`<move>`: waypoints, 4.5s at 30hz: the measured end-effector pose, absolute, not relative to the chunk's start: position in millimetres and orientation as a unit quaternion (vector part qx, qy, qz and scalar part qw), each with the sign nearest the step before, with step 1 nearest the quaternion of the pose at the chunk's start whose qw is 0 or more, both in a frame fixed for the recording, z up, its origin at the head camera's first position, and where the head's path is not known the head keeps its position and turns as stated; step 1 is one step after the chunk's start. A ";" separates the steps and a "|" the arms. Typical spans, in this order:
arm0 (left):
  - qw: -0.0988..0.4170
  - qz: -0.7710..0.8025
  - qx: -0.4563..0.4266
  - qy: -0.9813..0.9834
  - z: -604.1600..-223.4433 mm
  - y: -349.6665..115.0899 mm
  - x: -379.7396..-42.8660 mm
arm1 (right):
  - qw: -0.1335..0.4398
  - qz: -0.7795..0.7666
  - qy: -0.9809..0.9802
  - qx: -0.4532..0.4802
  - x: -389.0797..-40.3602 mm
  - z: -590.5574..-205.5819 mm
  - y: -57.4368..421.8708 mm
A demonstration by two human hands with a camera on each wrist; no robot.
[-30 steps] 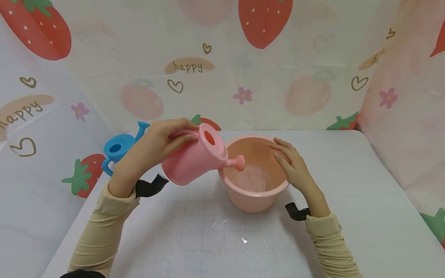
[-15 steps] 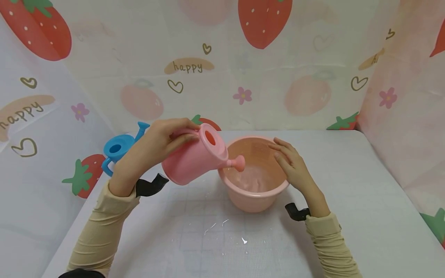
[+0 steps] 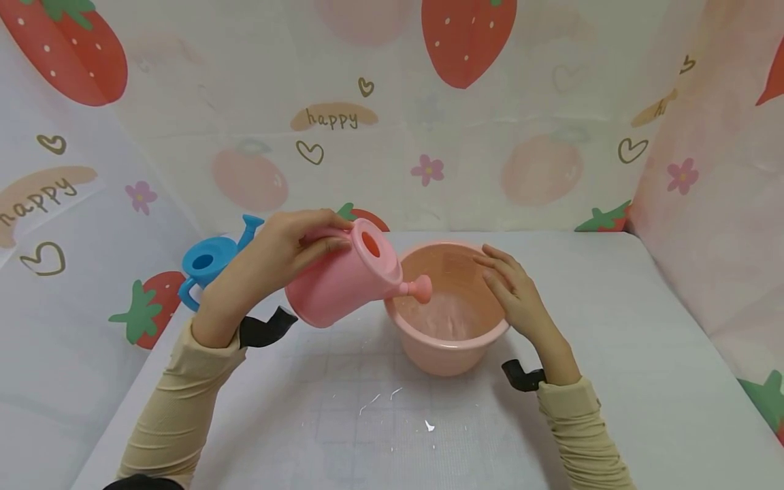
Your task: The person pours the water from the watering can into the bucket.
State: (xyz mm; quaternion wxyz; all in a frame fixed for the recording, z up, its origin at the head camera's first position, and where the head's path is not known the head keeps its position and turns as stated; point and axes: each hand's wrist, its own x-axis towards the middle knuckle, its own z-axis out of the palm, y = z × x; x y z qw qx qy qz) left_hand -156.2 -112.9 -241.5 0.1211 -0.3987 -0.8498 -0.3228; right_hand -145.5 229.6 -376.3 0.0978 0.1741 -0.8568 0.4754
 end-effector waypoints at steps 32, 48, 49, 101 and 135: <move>0.119 -0.320 -0.396 -0.852 -240.5 -112.1 -155.5 | 0.103 0.472 -0.859 0.171 -150.3 -384.7 233.7; 0.112 -0.313 -0.399 -0.855 -237.4 -111.4 -155.2 | 0.106 0.471 -0.859 0.169 -151.4 -387.1 234.5; 0.111 -0.313 -0.399 -0.855 -237.5 -111.4 -155.2 | 0.106 0.471 -0.859 0.169 -151.3 -387.0 234.5; 0.115 -0.305 -0.424 -0.845 -236.5 -108.9 -156.0 | 0.107 0.471 -0.859 0.169 -152.1 -388.4 233.2; 0.126 -0.284 -0.447 -0.839 -231.5 -106.8 -154.2 | 0.103 0.474 -0.858 0.169 -150.8 -385.1 233.1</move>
